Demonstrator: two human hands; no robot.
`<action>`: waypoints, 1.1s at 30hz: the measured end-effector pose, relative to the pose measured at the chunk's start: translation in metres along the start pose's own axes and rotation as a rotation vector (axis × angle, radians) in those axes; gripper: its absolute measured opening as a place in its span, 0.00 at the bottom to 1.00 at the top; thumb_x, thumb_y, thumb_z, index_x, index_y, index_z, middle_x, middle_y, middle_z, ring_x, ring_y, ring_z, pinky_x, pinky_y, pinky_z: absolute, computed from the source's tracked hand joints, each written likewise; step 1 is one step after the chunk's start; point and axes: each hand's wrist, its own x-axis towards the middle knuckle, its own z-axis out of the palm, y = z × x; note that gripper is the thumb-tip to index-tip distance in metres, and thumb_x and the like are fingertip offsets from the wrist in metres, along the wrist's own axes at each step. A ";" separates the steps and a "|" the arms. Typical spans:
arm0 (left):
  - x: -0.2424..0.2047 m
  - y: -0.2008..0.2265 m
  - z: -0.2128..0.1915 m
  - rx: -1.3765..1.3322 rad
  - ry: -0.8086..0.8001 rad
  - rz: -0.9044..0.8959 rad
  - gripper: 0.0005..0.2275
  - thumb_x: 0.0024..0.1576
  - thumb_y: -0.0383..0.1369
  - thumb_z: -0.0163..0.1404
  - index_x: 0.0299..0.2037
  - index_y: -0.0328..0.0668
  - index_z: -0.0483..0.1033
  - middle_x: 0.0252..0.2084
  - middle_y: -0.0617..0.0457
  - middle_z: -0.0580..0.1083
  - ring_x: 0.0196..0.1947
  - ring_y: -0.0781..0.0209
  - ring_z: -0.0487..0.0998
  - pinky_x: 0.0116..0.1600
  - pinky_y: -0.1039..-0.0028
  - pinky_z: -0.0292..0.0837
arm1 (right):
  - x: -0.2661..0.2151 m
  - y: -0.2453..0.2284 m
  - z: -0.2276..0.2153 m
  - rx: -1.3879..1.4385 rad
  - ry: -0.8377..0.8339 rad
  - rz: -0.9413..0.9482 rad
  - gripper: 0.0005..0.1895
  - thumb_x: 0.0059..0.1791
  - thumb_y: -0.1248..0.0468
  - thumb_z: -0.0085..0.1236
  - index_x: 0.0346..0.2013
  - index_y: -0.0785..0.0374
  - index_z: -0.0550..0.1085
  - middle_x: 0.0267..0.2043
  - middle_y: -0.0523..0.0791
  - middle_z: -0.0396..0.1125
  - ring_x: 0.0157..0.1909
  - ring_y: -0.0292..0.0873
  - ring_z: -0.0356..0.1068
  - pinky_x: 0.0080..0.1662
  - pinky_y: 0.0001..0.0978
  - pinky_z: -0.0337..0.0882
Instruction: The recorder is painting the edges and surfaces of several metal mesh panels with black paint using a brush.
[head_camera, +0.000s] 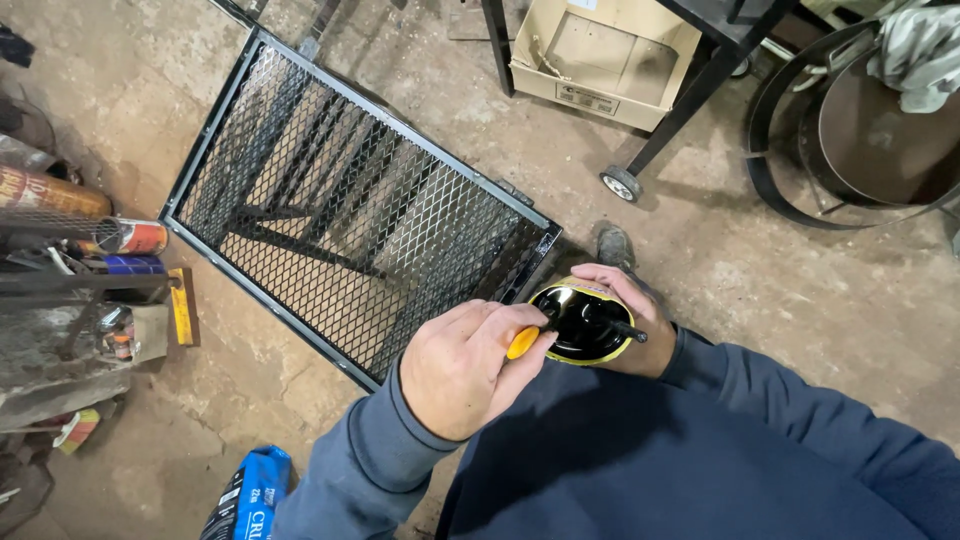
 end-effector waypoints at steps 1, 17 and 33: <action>0.000 0.000 -0.001 0.002 0.012 0.007 0.13 0.55 0.27 0.62 0.45 0.36 0.72 0.37 0.48 0.77 0.33 0.50 0.79 0.39 0.67 0.75 | 0.000 0.001 0.001 -0.002 0.013 -0.013 0.48 0.35 0.66 0.78 0.64 0.67 0.62 0.59 0.49 0.69 0.59 0.42 0.71 0.61 0.34 0.71; -0.007 0.000 0.002 0.016 0.044 -0.008 0.13 0.55 0.27 0.62 0.45 0.36 0.72 0.36 0.48 0.77 0.32 0.52 0.78 0.37 0.68 0.75 | 0.003 -0.002 -0.002 0.043 -0.053 0.021 0.49 0.35 0.67 0.78 0.65 0.66 0.60 0.59 0.48 0.68 0.61 0.42 0.69 0.62 0.34 0.69; -0.142 -0.083 0.080 -1.160 1.082 -0.529 0.05 0.65 0.25 0.43 0.46 0.29 0.69 0.34 0.43 0.78 0.23 0.56 0.78 0.30 0.71 0.76 | -0.013 0.027 -0.017 -0.056 0.073 0.022 0.49 0.32 0.65 0.79 0.63 0.65 0.63 0.60 0.48 0.65 0.62 0.41 0.67 0.62 0.34 0.67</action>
